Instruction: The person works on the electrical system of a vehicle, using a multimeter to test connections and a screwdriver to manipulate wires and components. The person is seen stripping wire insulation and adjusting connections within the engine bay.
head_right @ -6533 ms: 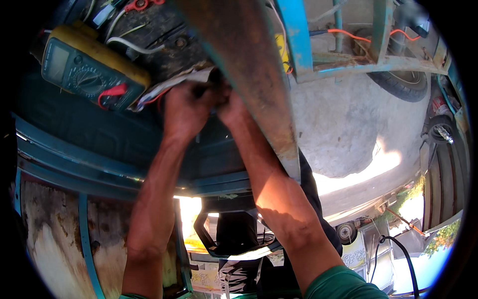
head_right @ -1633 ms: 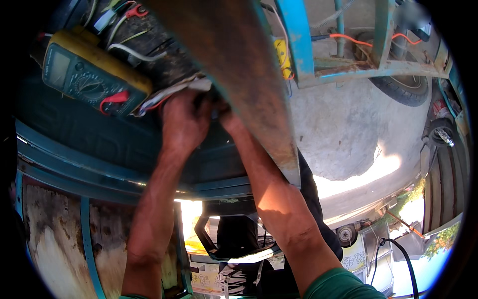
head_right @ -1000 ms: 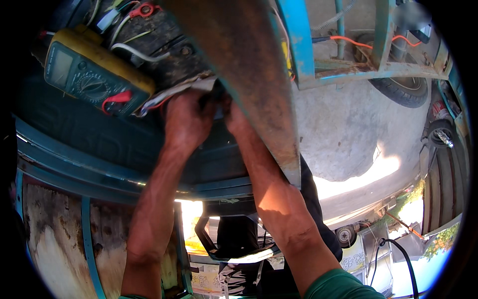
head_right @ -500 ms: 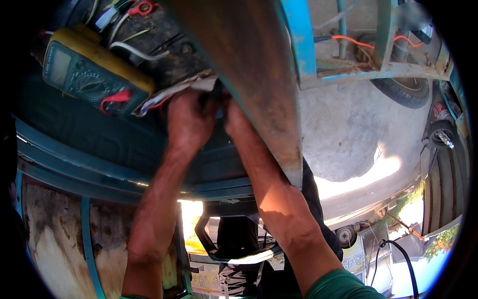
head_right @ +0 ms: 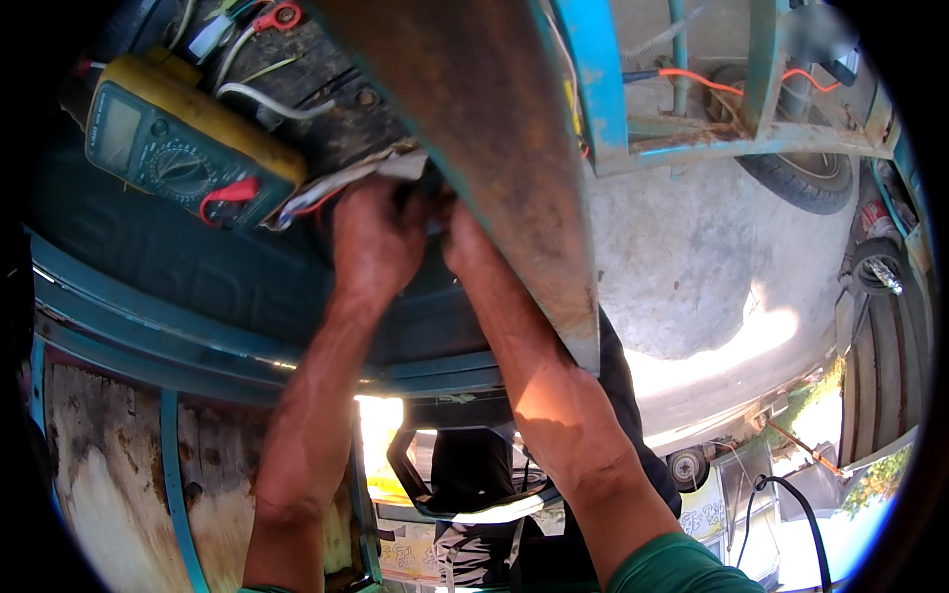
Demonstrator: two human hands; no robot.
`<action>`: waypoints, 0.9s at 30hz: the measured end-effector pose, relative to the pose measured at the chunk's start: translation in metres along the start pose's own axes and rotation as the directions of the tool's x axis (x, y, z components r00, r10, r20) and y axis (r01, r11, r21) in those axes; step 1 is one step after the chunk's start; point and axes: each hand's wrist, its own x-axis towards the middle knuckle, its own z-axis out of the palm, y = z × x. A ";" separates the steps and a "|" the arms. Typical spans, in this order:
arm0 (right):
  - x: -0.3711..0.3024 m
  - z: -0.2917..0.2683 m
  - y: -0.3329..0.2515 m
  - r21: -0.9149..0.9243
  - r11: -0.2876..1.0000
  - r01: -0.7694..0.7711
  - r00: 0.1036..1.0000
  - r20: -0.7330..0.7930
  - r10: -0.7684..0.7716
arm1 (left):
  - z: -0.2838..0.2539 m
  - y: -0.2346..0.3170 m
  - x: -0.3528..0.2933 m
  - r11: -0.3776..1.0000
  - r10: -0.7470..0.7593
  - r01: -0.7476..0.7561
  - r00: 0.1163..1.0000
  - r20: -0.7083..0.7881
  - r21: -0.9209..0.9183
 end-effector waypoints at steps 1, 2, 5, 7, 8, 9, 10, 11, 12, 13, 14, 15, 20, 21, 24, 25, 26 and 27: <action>0.005 -0.001 0.006 0.319 0.925 -0.207 0.978 0.065 0.196 | -0.002 0.002 0.000 1.000 -0.005 0.005 1.000 0.006 -0.009; 0.007 -0.001 0.011 0.455 0.840 -0.297 0.954 0.102 0.282 | -0.003 0.005 0.001 1.000 -0.010 0.011 1.000 0.011 -0.017; 0.006 0.007 0.001 0.559 0.756 -0.342 0.922 0.042 0.385 | -0.004 0.008 0.003 0.996 -0.086 0.084 0.994 0.061 0.022; 0.006 0.011 -0.004 0.562 0.750 -0.348 0.911 0.013 0.413 | -0.001 0.005 0.003 0.997 -0.074 0.073 0.997 0.016 0.027; 0.006 0.012 -0.004 0.564 0.748 -0.351 0.905 -0.002 0.426 | 0.000 0.004 0.003 0.997 -0.068 0.068 0.998 -0.006 0.030; 0.008 0.009 0.003 0.608 0.694 -0.385 0.903 0.094 0.419 | -0.001 0.005 0.003 0.998 -0.064 0.064 0.998 -0.011 0.012; 0.012 0.004 0.014 0.646 0.638 -0.420 0.897 0.189 0.399 | -0.001 0.007 0.002 0.998 -0.059 0.059 0.998 -0.018 -0.004; 0.015 0.000 0.025 0.675 0.579 -0.457 0.885 0.282 0.370 | -0.002 0.009 0.001 0.998 -0.053 0.052 0.998 -0.025 -0.020; 0.013 0.002 0.020 0.664 0.596 -0.453 0.885 0.255 0.389 | -0.001 0.006 0.000 0.999 -0.041 0.040 0.998 -0.045 -0.011; 0.010 0.003 0.015 0.651 0.612 -0.448 0.885 0.226 0.407 | 0.001 0.002 0.000 1.000 -0.028 0.028 0.997 -0.065 -0.001; 0.008 0.006 0.010 0.639 0.628 -0.444 0.884 0.197 0.424 | 0.002 -0.001 0.000 1.000 -0.015 0.016 0.996 -0.084 0.009; 0.007 0.008 0.003 0.634 0.657 -0.408 0.893 0.127 0.432 | 0.002 0.000 0.001 1.000 -0.007 0.008 0.998 -0.063 0.012; 0.006 0.009 -0.007 0.495 0.802 -0.334 0.918 -0.024 0.397 | -0.005 0.005 0.003 0.996 -0.050 0.047 0.998 0.040 0.070; 0.006 0.009 -0.005 0.490 0.803 -0.339 0.919 -0.012 0.395 | -0.005 0.004 0.002 0.999 -0.027 0.027 1.000 0.003 0.047; 0.007 0.008 -0.002 0.519 0.773 -0.365 0.913 0.035 0.407 | -0.002 0.001 -0.003 1.000 -0.007 0.006 0.996 -0.084 -0.014; 0.007 0.008 -0.002 0.557 0.738 -0.381 0.904 0.059 0.422 | -0.002 0.000 -0.004 0.999 -0.031 0.028 0.995 -0.093 -0.033; 0.007 0.008 -0.003 0.593 0.700 -0.397 0.896 0.085 0.436 | -0.003 0.000 -0.006 0.997 -0.055 0.050 0.993 -0.103 -0.052; 0.009 0.007 -0.001 0.601 0.689 -0.405 0.893 0.095 0.441 | -0.004 0.001 -0.007 0.994 -0.071 0.062 0.992 -0.106 -0.092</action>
